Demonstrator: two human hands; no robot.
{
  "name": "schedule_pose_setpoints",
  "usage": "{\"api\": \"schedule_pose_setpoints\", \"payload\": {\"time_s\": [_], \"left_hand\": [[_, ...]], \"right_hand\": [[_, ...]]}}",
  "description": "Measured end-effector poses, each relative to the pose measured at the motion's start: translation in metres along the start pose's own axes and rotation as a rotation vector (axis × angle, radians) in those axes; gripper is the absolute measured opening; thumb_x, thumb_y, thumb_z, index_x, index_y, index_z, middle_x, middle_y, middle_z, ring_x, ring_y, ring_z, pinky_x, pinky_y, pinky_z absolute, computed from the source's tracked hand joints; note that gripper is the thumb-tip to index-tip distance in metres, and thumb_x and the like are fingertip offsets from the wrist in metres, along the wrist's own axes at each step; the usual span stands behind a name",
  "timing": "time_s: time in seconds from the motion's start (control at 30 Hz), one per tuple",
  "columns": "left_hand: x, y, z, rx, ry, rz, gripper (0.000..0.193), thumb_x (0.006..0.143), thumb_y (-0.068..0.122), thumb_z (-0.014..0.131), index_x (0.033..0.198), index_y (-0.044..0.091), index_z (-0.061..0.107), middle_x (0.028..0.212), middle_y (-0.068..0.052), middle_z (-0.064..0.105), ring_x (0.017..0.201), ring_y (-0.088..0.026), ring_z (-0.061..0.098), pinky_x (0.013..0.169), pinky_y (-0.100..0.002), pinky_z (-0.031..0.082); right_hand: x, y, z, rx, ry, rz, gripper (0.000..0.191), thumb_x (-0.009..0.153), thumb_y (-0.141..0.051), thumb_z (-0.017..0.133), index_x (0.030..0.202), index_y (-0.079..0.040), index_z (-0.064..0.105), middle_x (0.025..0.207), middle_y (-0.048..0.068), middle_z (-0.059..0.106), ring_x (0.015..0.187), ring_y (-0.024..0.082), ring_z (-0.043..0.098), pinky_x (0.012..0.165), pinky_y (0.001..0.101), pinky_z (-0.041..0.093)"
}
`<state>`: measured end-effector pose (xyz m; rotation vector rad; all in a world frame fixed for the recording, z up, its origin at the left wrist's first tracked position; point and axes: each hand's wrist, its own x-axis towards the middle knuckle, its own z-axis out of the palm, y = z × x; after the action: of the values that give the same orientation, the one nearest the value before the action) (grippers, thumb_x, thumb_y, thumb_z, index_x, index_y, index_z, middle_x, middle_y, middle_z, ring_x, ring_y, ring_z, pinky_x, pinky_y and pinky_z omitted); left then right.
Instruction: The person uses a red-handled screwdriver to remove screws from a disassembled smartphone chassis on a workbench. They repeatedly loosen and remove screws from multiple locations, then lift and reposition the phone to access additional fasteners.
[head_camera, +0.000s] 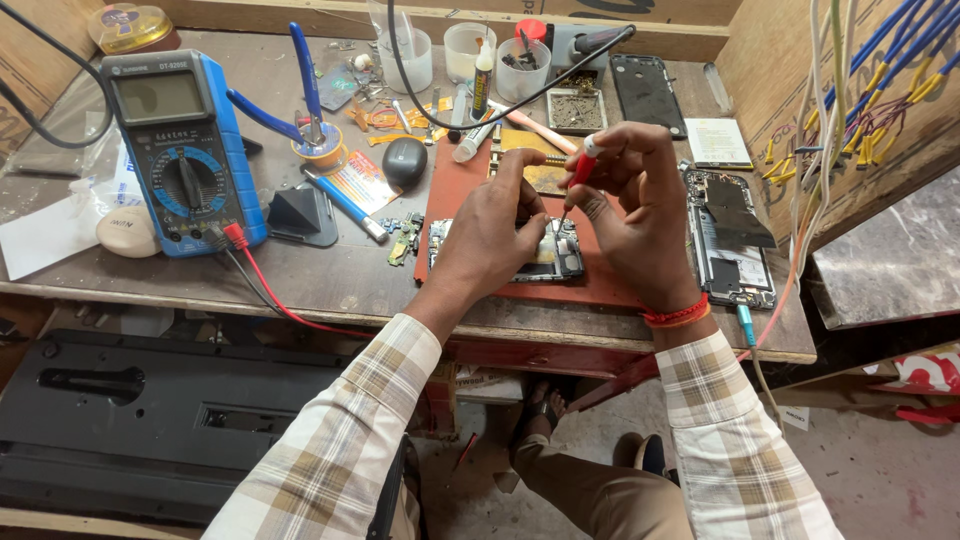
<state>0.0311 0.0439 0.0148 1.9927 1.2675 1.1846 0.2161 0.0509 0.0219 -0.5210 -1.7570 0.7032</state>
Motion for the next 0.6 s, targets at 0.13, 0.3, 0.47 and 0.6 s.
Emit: {"api": "schedule_pose_setpoints", "payload": {"time_s": [0.13, 0.3, 0.47, 0.6], "left_hand": [[0.0005, 0.0011, 0.0001, 0.005, 0.000, -0.005, 0.054, 0.085, 0.003, 0.070, 0.134, 0.006, 0.046, 0.082, -0.009, 0.071, 0.081, -0.025, 0.074, 0.075, -0.040, 0.056], [0.0002, 0.0013, 0.0004, -0.011, 0.001, -0.008, 0.053, 0.085, 0.003, 0.069, 0.133, 0.007, 0.047, 0.083, -0.008, 0.071, 0.082, -0.025, 0.075, 0.075, -0.040, 0.057], [0.0007, 0.0012, 0.0001, 0.011, 0.010, 0.002, 0.053, 0.085, 0.004, 0.070, 0.134, 0.007, 0.047, 0.083, -0.008, 0.071, 0.083, -0.025, 0.074, 0.076, -0.041, 0.056], [-0.0003, 0.0013, 0.0002, 0.010, 0.005, -0.010, 0.054, 0.086, 0.004, 0.070, 0.134, 0.007, 0.047, 0.083, -0.008, 0.070, 0.083, -0.025, 0.074, 0.076, -0.040, 0.056]], "right_hand": [[0.0007, -0.0009, -0.0007, -0.071, -0.002, -0.045, 0.051, 0.098, 0.011, 0.075, 0.132, -0.007, 0.041, 0.122, 0.009, 0.056, 0.109, 0.014, 0.065, 0.102, 0.0298, 0.060], [-0.0006, 0.0011, -0.0014, 0.065, 0.004, 0.064, 0.043, 0.103, 0.010, 0.067, 0.132, -0.009, 0.041, 0.119, 0.008, 0.062, 0.106, 0.013, 0.071, 0.100, 0.0291, 0.063], [0.0008, 0.0063, -0.0024, -0.069, 0.019, -0.018, 0.056, 0.096, 0.012, 0.079, 0.132, -0.009, 0.041, 0.109, 0.007, 0.058, 0.103, 0.014, 0.066, 0.097, 0.0289, 0.061], [0.0011, 0.0052, -0.0023, -0.088, -0.013, -0.063, 0.060, 0.095, 0.012, 0.080, 0.133, -0.009, 0.040, 0.108, 0.007, 0.056, 0.101, 0.013, 0.064, 0.099, 0.0290, 0.059]]}}
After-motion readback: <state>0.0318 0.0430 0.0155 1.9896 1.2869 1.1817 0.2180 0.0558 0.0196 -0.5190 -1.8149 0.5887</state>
